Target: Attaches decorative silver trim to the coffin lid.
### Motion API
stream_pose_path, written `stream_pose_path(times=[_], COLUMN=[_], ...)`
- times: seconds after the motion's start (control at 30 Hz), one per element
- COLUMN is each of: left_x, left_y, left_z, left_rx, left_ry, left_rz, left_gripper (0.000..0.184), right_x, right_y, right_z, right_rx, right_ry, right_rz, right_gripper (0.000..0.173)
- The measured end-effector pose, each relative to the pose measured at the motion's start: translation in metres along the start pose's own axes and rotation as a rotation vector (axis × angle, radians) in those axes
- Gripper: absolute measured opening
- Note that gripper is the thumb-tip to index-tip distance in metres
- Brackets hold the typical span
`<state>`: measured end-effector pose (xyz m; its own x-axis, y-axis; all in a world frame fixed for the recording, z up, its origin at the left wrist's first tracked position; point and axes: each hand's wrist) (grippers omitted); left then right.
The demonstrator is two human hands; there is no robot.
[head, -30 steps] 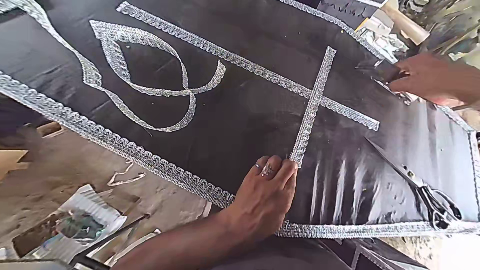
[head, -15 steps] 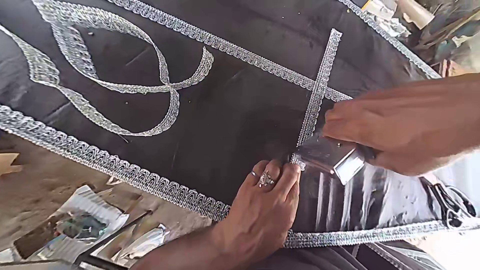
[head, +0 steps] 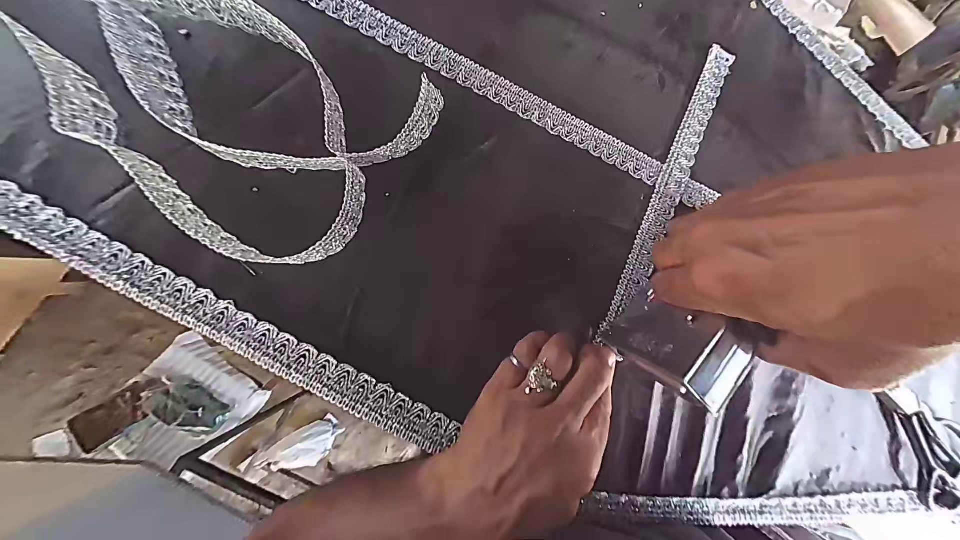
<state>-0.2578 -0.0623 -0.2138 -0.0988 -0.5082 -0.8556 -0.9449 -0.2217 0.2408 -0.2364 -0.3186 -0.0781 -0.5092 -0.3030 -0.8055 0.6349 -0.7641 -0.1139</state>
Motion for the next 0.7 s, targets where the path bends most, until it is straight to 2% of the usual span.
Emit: stream_pose_path(times=[0.17,0.3,0.47,0.7], left_x=[0.0,-0.002,-0.003,-0.002], left_y=[0.001,0.001,0.002,0.005], left_z=[0.0,0.0,0.0,-0.001], left_rx=[0.001,-0.003,-0.028,-0.012], left_ry=[0.005,-0.004,-0.003,0.005], left_rz=[0.003,0.009,0.003,-0.058], left_gripper=[0.024,0.023,0.023,0.023], right_x=[0.01,0.01,0.021,0.023], right_y=[0.006,0.003,0.008,0.012], right_z=[-0.002,-0.006,-0.008,-0.013], right_rx=[-0.137,-0.094,-0.147,-0.134], right_ry=[0.134,0.076,0.197,0.211], right_rz=[0.013,0.052,0.07,0.075], right_gripper=[0.017,0.024,0.025,0.03])
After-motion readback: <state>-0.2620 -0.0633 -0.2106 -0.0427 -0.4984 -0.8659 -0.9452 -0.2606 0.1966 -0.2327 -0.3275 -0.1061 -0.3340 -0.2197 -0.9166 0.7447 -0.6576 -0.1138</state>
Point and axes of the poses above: each hand's wrist, its own z-axis away from the middle knuckle, its own x-axis out of the palm, y = z × x, and after that the axes turned 1 degree about x, right-handed
